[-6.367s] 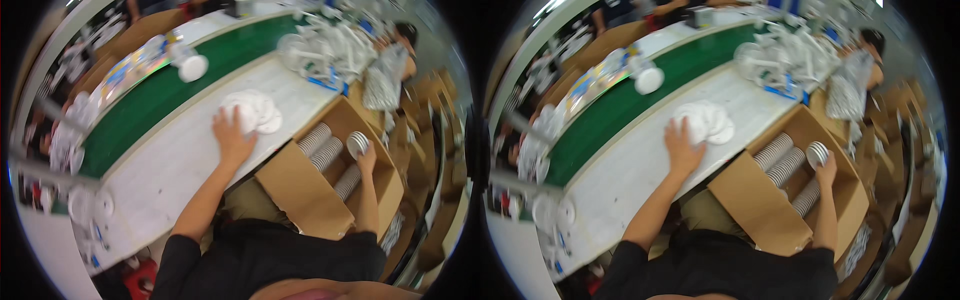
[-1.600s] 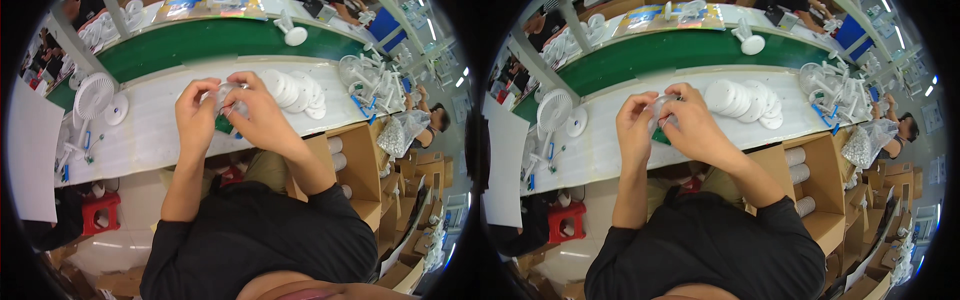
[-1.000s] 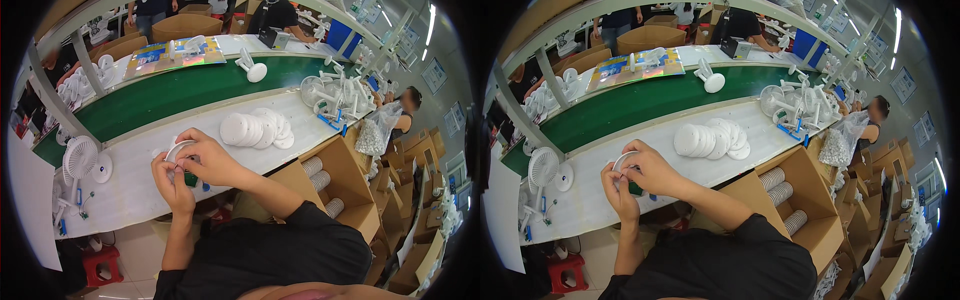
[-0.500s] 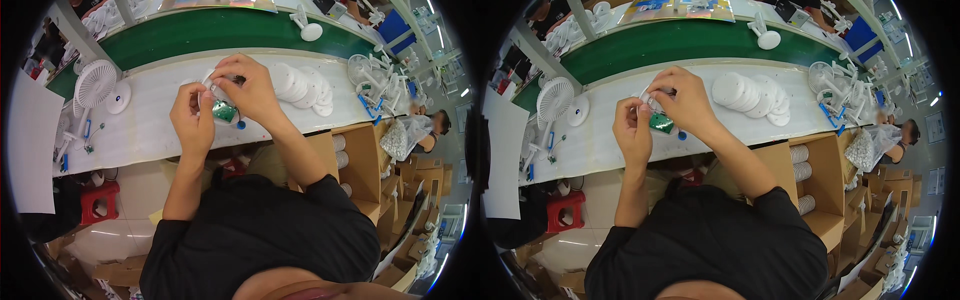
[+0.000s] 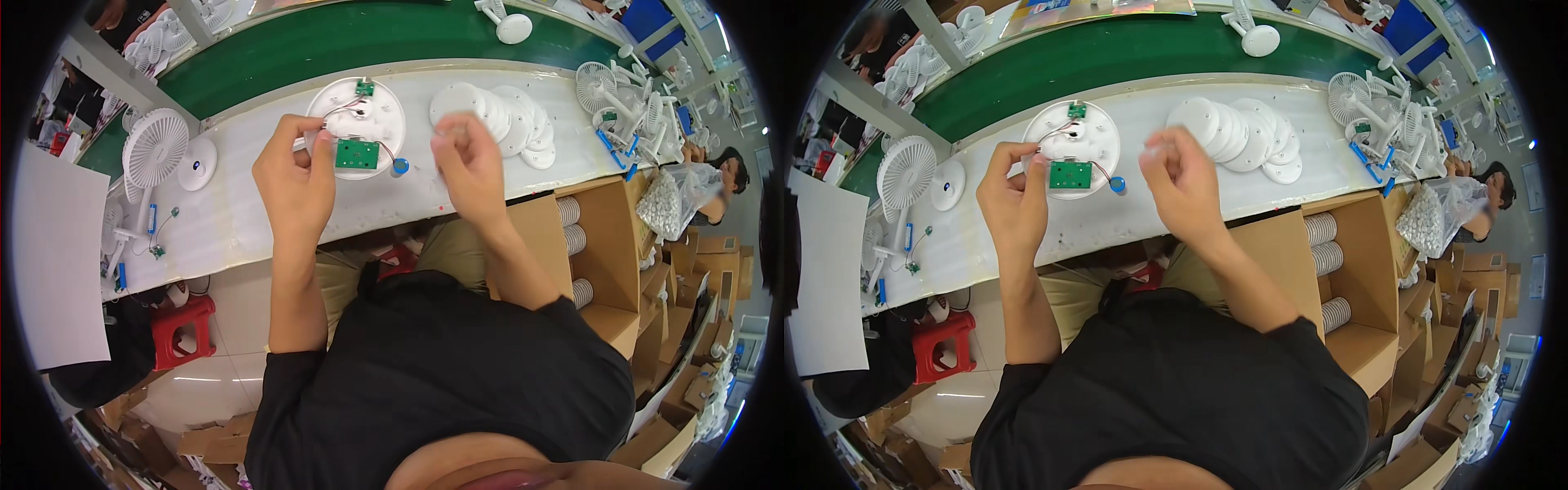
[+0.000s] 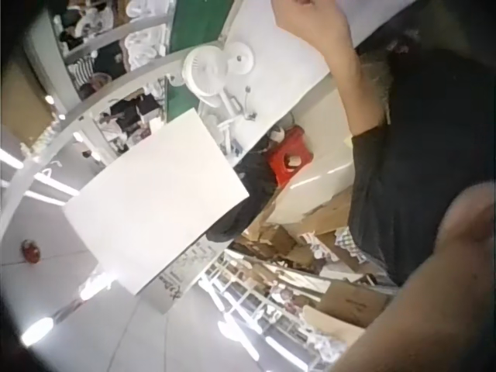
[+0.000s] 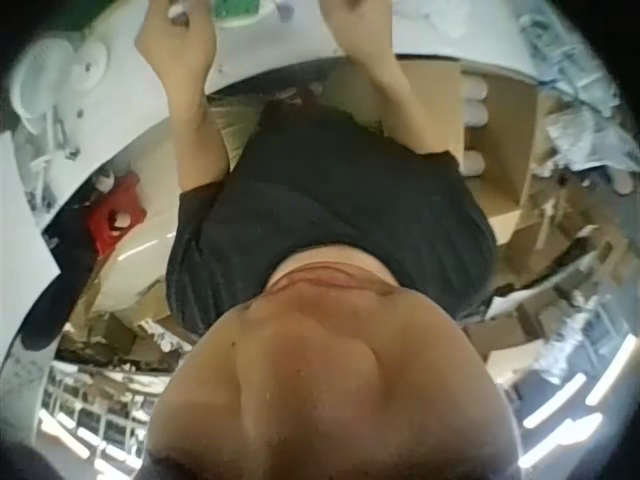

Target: Assembling portable handheld fans by inserting rechargeable batteries and snapping together the fan housings and blades.

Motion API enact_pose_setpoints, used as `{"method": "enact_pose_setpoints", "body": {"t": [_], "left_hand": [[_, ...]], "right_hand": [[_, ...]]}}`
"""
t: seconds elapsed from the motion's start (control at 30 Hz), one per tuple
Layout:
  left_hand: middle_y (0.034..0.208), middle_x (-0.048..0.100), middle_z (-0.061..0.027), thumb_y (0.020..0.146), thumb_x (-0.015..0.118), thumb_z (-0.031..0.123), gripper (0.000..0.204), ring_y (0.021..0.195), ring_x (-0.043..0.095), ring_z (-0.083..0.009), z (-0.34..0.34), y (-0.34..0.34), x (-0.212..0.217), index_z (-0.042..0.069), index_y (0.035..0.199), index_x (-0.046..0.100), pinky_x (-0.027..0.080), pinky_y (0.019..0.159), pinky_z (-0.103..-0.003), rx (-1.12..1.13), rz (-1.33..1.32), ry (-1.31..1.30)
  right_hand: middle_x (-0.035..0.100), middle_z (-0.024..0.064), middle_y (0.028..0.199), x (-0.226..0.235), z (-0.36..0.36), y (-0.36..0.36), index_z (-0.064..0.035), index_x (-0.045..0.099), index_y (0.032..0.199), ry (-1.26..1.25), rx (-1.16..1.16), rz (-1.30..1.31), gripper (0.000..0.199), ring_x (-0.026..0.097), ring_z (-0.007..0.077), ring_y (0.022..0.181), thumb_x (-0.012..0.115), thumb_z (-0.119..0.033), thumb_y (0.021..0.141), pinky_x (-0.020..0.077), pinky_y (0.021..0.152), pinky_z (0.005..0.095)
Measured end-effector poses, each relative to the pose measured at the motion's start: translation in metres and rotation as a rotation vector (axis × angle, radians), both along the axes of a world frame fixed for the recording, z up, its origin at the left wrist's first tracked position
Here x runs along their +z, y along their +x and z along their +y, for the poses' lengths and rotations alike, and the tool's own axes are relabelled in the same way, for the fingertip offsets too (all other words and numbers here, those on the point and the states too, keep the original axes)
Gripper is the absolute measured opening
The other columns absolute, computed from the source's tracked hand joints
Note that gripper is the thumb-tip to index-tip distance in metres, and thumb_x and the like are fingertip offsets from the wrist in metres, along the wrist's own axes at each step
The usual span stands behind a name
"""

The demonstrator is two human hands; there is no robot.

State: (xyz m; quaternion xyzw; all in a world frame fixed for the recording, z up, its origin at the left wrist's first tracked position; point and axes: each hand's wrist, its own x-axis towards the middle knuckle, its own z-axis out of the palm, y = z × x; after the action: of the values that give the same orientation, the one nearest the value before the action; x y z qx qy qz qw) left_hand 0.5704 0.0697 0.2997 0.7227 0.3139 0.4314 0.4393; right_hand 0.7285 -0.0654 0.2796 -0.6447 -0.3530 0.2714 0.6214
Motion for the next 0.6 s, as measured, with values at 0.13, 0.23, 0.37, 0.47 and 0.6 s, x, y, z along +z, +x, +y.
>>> {"method": "enact_pose_setpoints", "body": {"t": [0.13, 0.23, 0.37, 0.47, 0.6], "left_hand": [[0.078, 0.061, -0.0080, 0.084, 0.059, 0.000, 0.009, 0.058, 0.046, -0.0130, -0.006, 0.008, -0.008, -0.001, 0.093, 0.062, 0.044, 0.053, -0.024, 0.029, -0.118, 0.087], [0.081, 0.061, -0.0092, 0.085, 0.060, 0.002, 0.009, 0.065, 0.050, -0.0171, -0.006, 0.002, -0.024, -0.001, 0.093, 0.062, 0.045, 0.056, -0.026, 0.030, -0.067, 0.143], [0.082, 0.060, -0.0093, 0.086, 0.059, 0.002, 0.008, 0.067, 0.051, -0.0167, -0.007, 0.002, -0.026, -0.001, 0.093, 0.061, 0.045, 0.055, -0.026, 0.060, -0.048, 0.162], [0.083, 0.061, -0.0097, 0.087, 0.058, 0.001, 0.009, 0.066, 0.051, -0.0163, -0.003, -0.001, -0.033, -0.001, 0.095, 0.061, 0.045, 0.056, -0.025, 0.045, -0.053, 0.138], [0.083, 0.061, -0.0101, 0.087, 0.058, 0.001, 0.009, 0.065, 0.051, -0.0153, -0.001, -0.005, -0.031, -0.001, 0.095, 0.061, 0.045, 0.055, -0.025, 0.051, -0.044, 0.146]], "right_hand": [[0.064, 0.0126, 0.089, -0.033, -0.014, -0.023, -0.0080, 0.052, 0.109, 0.085, 0.140, 0.953, 0.017, 0.062, 0.0169, 0.073, 0.052, -0.022, 0.100, 0.0490, 0.060, 0.0244], [0.064, 0.0116, 0.092, -0.056, 0.020, -0.030, -0.0062, 0.052, 0.105, 0.236, 0.122, 1.165, 0.018, 0.062, 0.0170, 0.075, 0.053, -0.023, 0.101, 0.0492, 0.063, 0.0242], [0.060, 0.0082, 0.098, -0.063, 0.045, -0.026, -0.0077, 0.051, 0.103, 0.412, 0.018, 1.095, 0.008, 0.054, 0.0153, 0.081, 0.055, -0.011, 0.098, 0.0470, 0.069, 0.0266], [0.060, 0.0087, 0.102, -0.062, 0.060, -0.040, -0.0059, 0.054, 0.106, 0.496, -0.321, 0.434, 0.012, 0.054, 0.0161, 0.083, 0.056, -0.005, 0.095, 0.0458, 0.070, 0.0274], [0.062, 0.0082, 0.103, -0.035, 0.060, -0.042, -0.0038, 0.059, 0.106, 0.577, -0.112, -0.046, 0.016, 0.054, 0.0156, 0.083, 0.060, -0.002, 0.090, 0.0450, 0.069, 0.0268]]}}
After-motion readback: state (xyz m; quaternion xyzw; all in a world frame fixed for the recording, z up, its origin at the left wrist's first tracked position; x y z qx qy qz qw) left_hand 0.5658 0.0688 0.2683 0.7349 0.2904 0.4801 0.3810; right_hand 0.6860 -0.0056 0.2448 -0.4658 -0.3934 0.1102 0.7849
